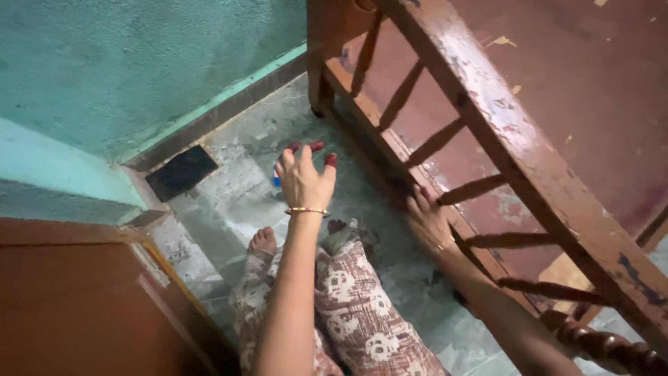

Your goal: The person cleans a wooden bed frame using a spray bottle and a cloth. They spray the surface and wipe the bed frame, including the headboard and side rails.

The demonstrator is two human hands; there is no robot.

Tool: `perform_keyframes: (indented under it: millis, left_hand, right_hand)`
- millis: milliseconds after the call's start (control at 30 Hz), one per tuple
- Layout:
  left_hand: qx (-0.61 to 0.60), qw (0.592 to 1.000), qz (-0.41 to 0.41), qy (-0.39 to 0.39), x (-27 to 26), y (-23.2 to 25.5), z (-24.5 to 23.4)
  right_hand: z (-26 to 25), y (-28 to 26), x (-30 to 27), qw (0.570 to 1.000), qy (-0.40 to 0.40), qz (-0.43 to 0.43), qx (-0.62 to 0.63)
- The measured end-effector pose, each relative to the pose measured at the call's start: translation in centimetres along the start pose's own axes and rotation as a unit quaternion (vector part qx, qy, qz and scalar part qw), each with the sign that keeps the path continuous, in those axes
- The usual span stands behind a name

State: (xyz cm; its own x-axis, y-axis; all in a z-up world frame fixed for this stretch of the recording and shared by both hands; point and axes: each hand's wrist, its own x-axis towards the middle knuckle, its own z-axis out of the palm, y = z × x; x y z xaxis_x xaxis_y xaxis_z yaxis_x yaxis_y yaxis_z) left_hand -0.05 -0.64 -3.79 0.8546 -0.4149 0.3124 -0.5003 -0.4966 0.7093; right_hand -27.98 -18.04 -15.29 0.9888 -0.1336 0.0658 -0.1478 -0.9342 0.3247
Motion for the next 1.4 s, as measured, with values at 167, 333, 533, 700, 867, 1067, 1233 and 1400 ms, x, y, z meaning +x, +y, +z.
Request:
perform_keyframes:
  millis: [167,333,533,700,867,1067,1233,1400]
  left_hand:
    - [0.004,1.000,-0.009,-0.002,-1.0,-1.1,1.3]
    - [0.011,1.000,0.012,0.027,-2.0,-1.5,1.4]
    - [-0.188,0.956,0.115,-0.192,-7.2,5.9,0.2]
    - [-0.436,0.812,-0.136,-0.362,-17.3,14.6,1.3]
    - [-0.737,0.478,-0.399,-0.263,-26.2,18.7,3.7]
    - [-0.567,0.701,-0.330,-0.280,-33.2,24.8,7.3]
    - [-0.307,0.941,0.128,-0.057,-36.2,28.6,10.5]
    - [-0.429,0.876,-0.133,-0.173,-40.1,25.0,15.4]
  right_hand:
    - [-2.3,-0.5,2.6,0.996,0.064,0.036,0.048]
    - [-6.6,-1.9,-4.3,0.967,0.065,0.141,0.201]
    - [-11.4,-1.7,-12.4,0.644,0.050,0.482,0.592]
    - [-21.2,-1.8,-12.5,0.763,0.212,0.298,0.533]
    - [-33.2,2.3,-13.8,0.933,-0.070,0.129,0.330]
    - [-39.0,13.4,-16.4,0.949,0.001,0.251,0.188]
    - [-32.9,17.4,-15.6,0.905,-0.222,0.231,0.280]
    - [-31.0,18.2,-16.0,0.869,-0.207,0.225,0.389]
